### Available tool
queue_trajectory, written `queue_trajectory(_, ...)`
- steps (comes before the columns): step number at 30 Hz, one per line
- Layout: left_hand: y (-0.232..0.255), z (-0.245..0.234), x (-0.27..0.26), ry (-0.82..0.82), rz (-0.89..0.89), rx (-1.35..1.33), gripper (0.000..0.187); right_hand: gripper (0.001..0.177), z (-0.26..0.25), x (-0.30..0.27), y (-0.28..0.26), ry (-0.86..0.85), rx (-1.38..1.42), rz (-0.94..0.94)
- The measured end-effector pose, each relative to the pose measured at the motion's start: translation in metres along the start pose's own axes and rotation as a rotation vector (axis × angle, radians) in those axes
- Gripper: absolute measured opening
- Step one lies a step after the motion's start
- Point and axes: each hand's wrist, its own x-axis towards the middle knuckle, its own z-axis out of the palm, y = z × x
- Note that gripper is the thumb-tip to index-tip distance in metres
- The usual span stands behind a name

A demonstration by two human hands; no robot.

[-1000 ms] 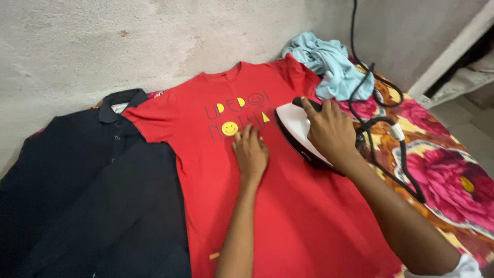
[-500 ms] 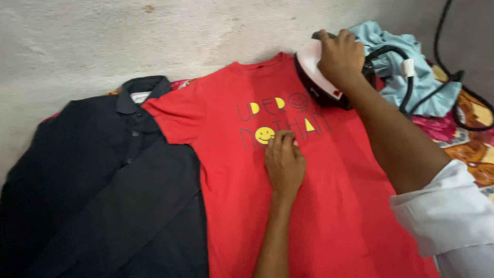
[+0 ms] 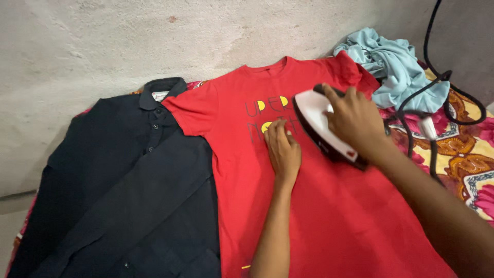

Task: The person lays out a black shirt, a light blue t-shirt, and a red t-shirt on a floral-patterned surface. They smooth each garment by hand and then use an electric iron to press the red t-shirt, moving the iron across the fabric to remove wrinkles.

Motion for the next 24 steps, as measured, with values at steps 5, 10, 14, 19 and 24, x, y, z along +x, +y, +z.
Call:
queue_trajectory(5, -0.006, 0.003, -0.002, 0.018, 0.019, 0.006, 0.041, 0.059, -0.025, -0.029, -0.024, -0.025, -0.124, 0.028)
queue_trajectory(10, -0.014, 0.012, -0.004, 0.049, 0.054, 0.058, 0.043, 0.050, 0.006, 0.004, -0.012, 0.074, -0.209, 0.016)
queue_trajectory(14, -0.013, 0.013, -0.003, 0.035, 0.022, 0.058, 0.041, 0.049, 0.056, 0.056, 0.009, 0.144, -0.227, 0.009)
queue_trajectory(19, -0.012, 0.012, 0.001, -0.020, -0.042, 0.041, 0.039, 0.046, 0.109, 0.115, 0.026, 0.106, -0.197, 0.080)
queue_trajectory(24, -0.018, 0.013, 0.002, 0.072, 0.009, -0.066, 0.039, 0.059, 0.105, 0.113, 0.030, 0.063, -0.114, 0.053)
